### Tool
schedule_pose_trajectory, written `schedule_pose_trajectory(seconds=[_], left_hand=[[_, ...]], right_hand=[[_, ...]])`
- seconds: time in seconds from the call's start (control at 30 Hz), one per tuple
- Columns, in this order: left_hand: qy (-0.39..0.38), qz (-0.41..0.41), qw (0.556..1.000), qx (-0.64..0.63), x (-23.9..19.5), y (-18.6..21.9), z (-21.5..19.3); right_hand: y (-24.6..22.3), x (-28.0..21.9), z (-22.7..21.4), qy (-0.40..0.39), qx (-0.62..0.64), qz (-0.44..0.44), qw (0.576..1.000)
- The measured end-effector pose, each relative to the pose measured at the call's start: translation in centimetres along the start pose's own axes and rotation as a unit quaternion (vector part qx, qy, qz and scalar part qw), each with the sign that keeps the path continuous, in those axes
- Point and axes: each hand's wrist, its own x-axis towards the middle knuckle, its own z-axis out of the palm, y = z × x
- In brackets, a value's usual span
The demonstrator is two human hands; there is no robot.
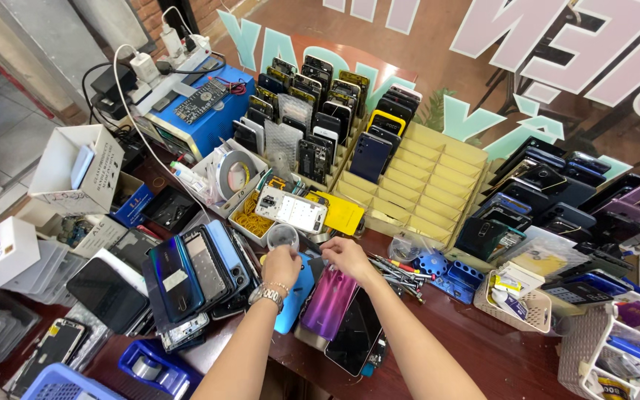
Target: The person sorts small electronic components from a tray into compartments and places them on a shelf. Then the person picks up several smartphones from a pile, inspects them, and places them into a yellow display rack.
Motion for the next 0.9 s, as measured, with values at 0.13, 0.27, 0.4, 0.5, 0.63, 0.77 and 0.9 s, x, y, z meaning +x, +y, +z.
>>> schedule_pose_trajectory(seconds=[0.13,0.27,0.4,0.5,0.63,0.77,0.9], left_hand=[[-0.049,-0.042,0.993,0.094,-3.6,0.2,-1.5],[-0.059,-0.052,0.99,0.113,-5.4,-0.2,-1.9],[-0.05,-0.054,0.991,0.113,-6.0,-0.7,-2.0],[-0.071,-0.082,0.99,0.092,-5.4,-1.2,-1.6],[-0.112,-0.084,0.989,0.047,-3.4,-3.2,-1.2],[-0.176,-0.084,0.981,-0.022,-1.7,-5.2,-0.5],[-0.2,-0.11,0.972,-0.052,-0.4,-5.9,-0.6]], right_hand=[[-0.4,-2.1,0.4,-0.006,0.023,0.019,1.0],[-1.0,-3.5,0.7,-0.026,0.035,0.031,0.999],[-1.6,-4.4,0.8,-0.028,0.026,0.056,0.998],[-1.4,-4.8,0.8,-0.035,0.049,0.065,0.996],[-1.1,-4.8,0.7,-0.038,0.053,0.055,0.996],[-0.7,-4.6,0.6,-0.038,0.056,0.052,0.996],[-0.5,-4.4,0.6,-0.048,0.069,0.056,0.995]])
